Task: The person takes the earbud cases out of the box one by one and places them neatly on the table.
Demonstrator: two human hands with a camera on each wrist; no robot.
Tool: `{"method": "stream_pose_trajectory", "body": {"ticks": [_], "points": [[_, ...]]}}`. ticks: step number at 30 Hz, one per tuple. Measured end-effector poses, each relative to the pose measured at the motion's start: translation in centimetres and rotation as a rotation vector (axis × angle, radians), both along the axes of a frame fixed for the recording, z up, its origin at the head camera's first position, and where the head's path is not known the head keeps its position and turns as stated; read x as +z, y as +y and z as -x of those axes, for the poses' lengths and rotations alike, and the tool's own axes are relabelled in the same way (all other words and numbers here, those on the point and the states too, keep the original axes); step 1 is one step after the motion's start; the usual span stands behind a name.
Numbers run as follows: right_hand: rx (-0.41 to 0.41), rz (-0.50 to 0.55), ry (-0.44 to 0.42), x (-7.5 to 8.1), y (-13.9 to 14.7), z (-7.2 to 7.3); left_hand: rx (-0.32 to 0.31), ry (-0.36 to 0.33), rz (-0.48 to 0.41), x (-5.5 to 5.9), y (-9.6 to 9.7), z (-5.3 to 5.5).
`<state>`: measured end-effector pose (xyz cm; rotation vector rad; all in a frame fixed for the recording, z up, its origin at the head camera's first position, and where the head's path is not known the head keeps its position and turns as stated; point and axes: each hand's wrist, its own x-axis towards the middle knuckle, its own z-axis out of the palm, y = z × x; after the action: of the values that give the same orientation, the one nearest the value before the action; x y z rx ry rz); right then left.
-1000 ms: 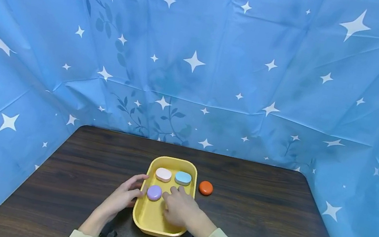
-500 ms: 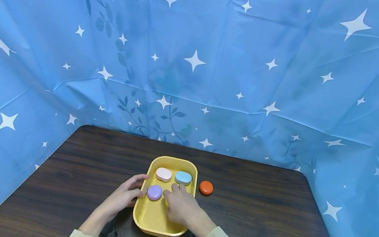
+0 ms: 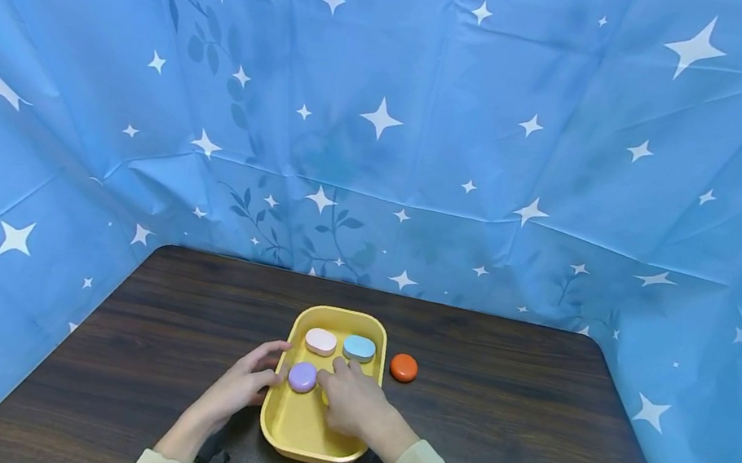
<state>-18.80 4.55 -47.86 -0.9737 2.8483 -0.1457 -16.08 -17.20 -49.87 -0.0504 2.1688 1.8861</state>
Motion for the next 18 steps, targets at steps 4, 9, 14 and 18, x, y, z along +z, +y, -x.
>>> {"method": "stream_pose_trajectory", "body": {"ticks": [4,9,14,18], "points": [[-0.007,0.005,-0.010,0.02,-0.09,0.01,0.001,-0.009,0.003,0.05,-0.01,-0.02],[-0.002,0.014,-0.008,-0.19,-0.06,0.12,0.005,-0.012,0.006,0.05,0.02,-0.03],[0.018,0.030,0.006,-0.27,0.03,0.14,0.003,-0.005,0.007,-0.01,0.02,0.01],[0.031,0.037,0.010,-0.16,0.02,0.10,0.003,-0.001,0.005,0.00,0.05,0.00]]}}
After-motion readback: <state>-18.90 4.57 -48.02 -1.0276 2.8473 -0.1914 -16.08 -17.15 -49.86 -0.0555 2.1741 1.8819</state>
